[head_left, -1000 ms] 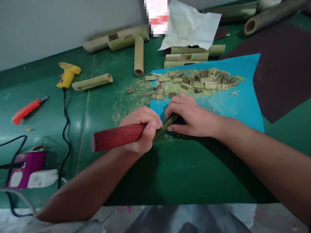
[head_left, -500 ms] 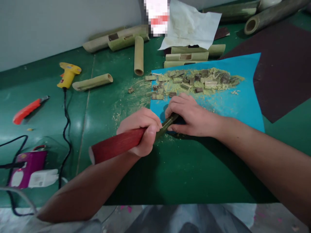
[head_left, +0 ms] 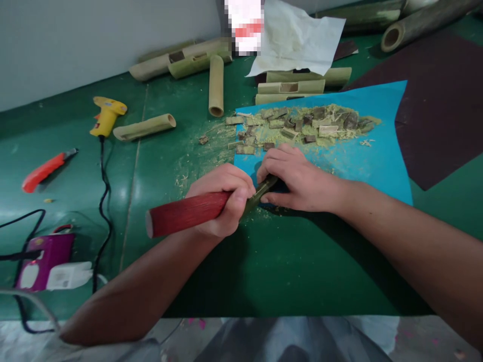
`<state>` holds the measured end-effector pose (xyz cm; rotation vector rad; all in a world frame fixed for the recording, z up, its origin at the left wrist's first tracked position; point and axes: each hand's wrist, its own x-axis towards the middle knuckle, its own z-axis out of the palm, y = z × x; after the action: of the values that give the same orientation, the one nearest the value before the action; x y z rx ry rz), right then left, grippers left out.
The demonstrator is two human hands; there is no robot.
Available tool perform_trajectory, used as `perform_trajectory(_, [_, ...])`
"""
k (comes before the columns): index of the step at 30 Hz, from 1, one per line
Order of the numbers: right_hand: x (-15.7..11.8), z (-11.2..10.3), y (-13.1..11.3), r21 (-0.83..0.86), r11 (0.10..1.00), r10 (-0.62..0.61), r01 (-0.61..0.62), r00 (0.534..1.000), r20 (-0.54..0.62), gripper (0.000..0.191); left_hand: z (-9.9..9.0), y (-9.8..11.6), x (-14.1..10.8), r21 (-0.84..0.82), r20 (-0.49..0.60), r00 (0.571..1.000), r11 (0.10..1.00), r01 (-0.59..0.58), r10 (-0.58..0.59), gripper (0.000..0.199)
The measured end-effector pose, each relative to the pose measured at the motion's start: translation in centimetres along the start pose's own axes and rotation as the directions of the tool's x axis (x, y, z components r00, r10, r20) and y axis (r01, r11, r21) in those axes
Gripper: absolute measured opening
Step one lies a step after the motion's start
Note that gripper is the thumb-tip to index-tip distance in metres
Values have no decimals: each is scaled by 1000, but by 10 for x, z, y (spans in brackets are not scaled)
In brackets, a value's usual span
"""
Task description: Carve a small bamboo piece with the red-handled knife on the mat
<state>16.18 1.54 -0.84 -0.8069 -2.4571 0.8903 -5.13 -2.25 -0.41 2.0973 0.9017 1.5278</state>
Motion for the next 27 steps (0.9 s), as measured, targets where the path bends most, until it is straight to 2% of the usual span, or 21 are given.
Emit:
perform_trajectory(5, [0, 0, 1, -3, 1000, -15, 15, 1000, -13, 21, -1, 0, -1, -61, -10, 1000, 998, 18, -19, 28])
perform_trajectory(13, [0, 0, 0, -5, 1000, -12, 12, 1000, -8, 22, -1, 0, -1, -63, 25, 999, 997, 34, -33, 30])
perform_trajectory(21, [0, -1, 0, -5, 1000, 4, -4, 1000, 6, 22, 1, -3, -1, -21, -30, 999, 999, -31, 30, 31])
perform_trajectory(27, [0, 0, 0, 0, 1000, -5, 5, 1000, -4, 21, -1, -1, -1, -62, 11, 1000, 998, 8, -8, 25])
